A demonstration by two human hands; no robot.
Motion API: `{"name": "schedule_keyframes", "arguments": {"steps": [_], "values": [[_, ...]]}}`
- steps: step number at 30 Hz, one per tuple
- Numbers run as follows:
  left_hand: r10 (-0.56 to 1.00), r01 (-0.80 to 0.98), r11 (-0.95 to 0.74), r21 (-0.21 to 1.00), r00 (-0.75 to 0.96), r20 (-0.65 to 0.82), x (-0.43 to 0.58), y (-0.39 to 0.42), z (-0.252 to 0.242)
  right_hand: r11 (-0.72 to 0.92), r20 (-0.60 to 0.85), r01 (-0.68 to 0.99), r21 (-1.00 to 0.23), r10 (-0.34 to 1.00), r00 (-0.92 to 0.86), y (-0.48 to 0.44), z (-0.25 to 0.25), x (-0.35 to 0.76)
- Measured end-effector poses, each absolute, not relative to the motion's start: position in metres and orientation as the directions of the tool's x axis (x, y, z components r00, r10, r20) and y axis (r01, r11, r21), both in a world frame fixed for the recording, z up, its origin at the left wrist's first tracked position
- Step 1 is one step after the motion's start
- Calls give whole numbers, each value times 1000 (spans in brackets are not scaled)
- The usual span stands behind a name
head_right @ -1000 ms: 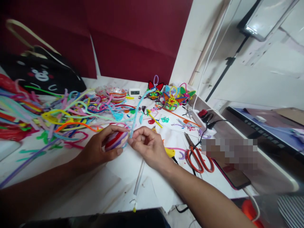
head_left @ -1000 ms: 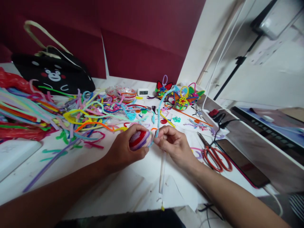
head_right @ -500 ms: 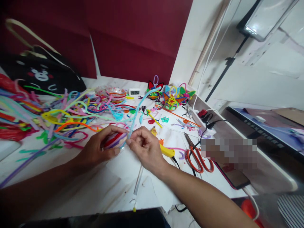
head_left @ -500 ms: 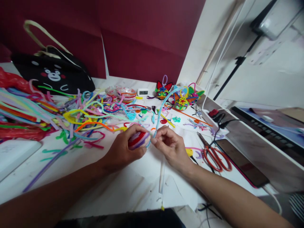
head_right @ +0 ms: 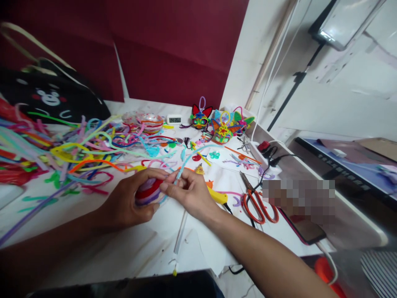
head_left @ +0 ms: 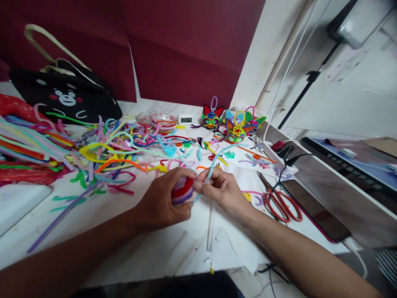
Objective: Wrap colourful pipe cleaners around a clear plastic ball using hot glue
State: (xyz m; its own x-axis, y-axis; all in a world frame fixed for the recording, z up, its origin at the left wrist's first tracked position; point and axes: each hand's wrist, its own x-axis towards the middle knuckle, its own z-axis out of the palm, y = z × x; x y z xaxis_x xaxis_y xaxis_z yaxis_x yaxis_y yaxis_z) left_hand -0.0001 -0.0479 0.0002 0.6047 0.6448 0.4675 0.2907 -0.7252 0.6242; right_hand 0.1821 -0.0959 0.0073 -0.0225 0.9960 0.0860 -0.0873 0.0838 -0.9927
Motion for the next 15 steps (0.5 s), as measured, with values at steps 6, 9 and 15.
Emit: {"name": "schedule_keyframes", "arguments": {"steps": [6, 9, 15], "values": [[715, 305, -642, 703, 569, 406, -2, -46, 1, 82, 102, -141, -987, 984, -143, -92, 14, 195], [725, 295, -630, 718, 556, 408, -2, -45, 3, 79, 101, -131, -988, 980, -173, -90, 17, 200], [711, 231, -640, 732, 538, 452, -4, -45, 5, 130, 143, -141, -981, 986, -91, -90, 18, 197]]}}
